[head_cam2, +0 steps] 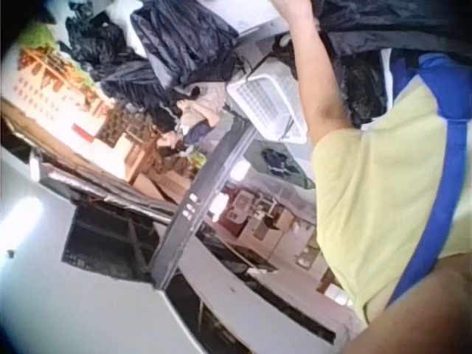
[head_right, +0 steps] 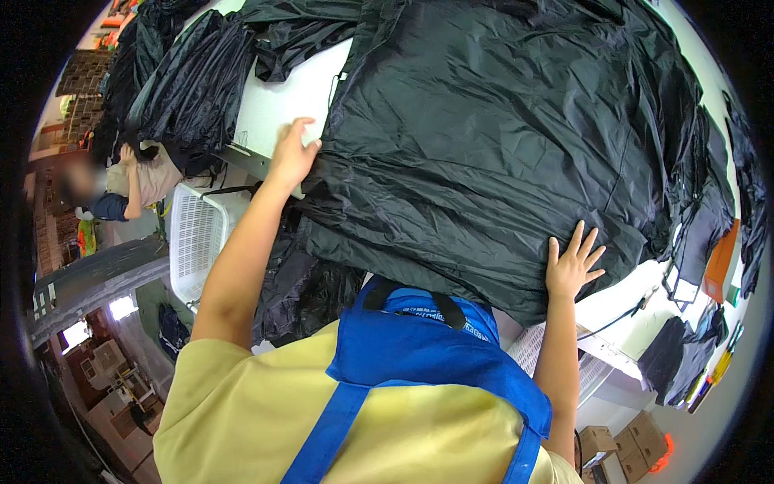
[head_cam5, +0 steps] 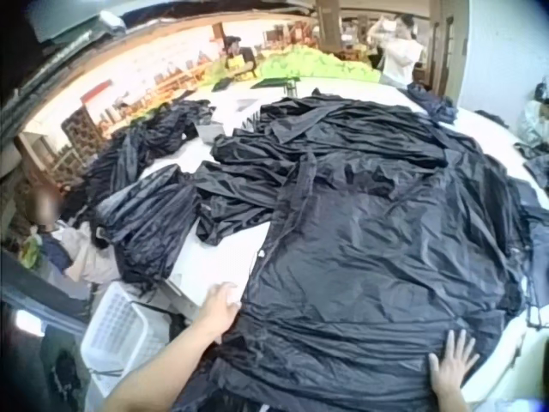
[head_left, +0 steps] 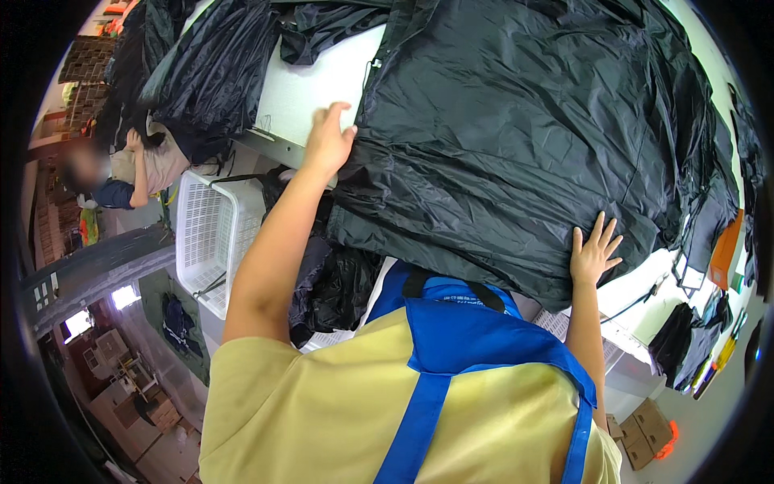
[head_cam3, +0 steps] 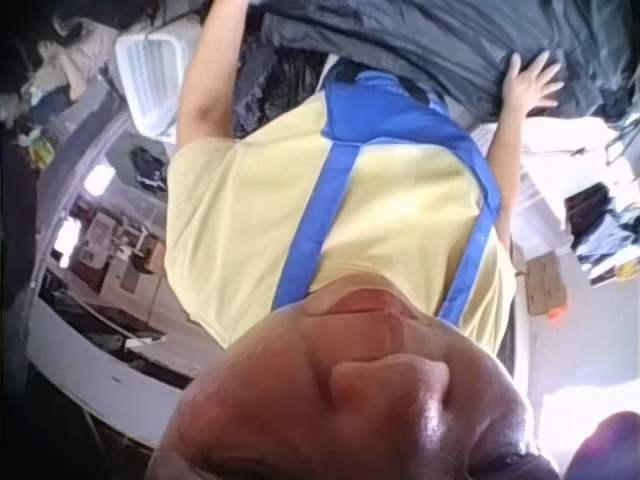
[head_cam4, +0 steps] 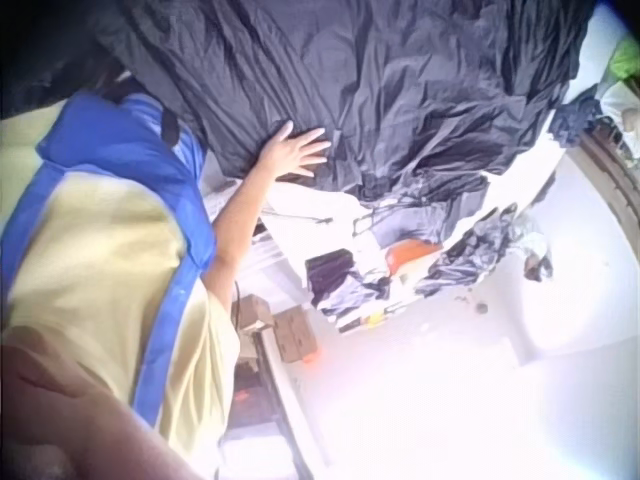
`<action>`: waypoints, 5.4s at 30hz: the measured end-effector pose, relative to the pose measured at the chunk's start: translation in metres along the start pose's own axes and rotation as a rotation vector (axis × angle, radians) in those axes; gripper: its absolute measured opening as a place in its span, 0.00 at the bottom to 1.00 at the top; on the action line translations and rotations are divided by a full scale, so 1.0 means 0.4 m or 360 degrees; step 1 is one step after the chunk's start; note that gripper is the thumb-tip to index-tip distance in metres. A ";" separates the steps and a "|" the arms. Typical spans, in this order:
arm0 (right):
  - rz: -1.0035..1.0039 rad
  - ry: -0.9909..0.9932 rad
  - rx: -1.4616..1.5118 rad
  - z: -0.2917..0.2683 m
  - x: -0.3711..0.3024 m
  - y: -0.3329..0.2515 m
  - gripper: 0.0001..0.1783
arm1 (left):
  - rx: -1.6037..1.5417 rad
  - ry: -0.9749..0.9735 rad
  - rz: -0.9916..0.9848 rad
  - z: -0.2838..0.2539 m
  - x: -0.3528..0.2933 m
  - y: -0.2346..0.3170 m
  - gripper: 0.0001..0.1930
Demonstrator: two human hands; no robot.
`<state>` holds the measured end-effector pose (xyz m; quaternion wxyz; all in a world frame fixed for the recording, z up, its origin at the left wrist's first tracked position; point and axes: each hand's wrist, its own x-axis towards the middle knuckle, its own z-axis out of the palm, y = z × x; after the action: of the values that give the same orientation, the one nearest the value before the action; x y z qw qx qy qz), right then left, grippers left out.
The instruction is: The person folds black garments on a white table. They pick up each item, smooth it out, fold it into a compact rectangle, and place it into a white basket. The process is repeated for multiple items.
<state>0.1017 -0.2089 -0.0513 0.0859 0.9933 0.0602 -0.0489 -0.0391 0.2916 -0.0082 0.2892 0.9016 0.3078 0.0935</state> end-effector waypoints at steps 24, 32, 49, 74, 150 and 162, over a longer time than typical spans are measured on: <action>-0.1211 0.0049 0.0477 -0.049 -0.253 0.163 0.30 | -0.1162 -0.0505 -0.1262 0.002 -0.308 -0.112 0.31; -0.0381 -0.1197 0.0914 -0.236 -0.107 0.200 0.18 | -0.1700 -0.1018 -0.1165 -0.215 -0.229 0.011 0.38; -0.0425 0.0395 0.0780 -0.072 0.428 0.038 0.26 | -0.0414 -0.0601 -0.0496 0.066 0.206 0.048 0.26; -0.0145 -0.0270 0.0521 -0.200 0.204 0.520 0.17 | 0.0215 -0.0269 -0.0027 0.040 0.116 0.178 0.31; -0.0512 0.0342 0.0666 -0.137 0.520 0.492 0.33 | 0.0659 -0.0325 0.0669 0.327 0.417 0.630 0.15; -0.0839 0.0625 0.0492 -0.123 0.486 0.532 0.21 | -0.0231 -0.0937 0.0859 0.532 0.409 1.018 0.16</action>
<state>0.3254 -0.3865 0.0112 -0.0940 0.9354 0.3214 0.1137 0.3683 0.0309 0.0526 0.3929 0.9155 -0.0434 -0.0745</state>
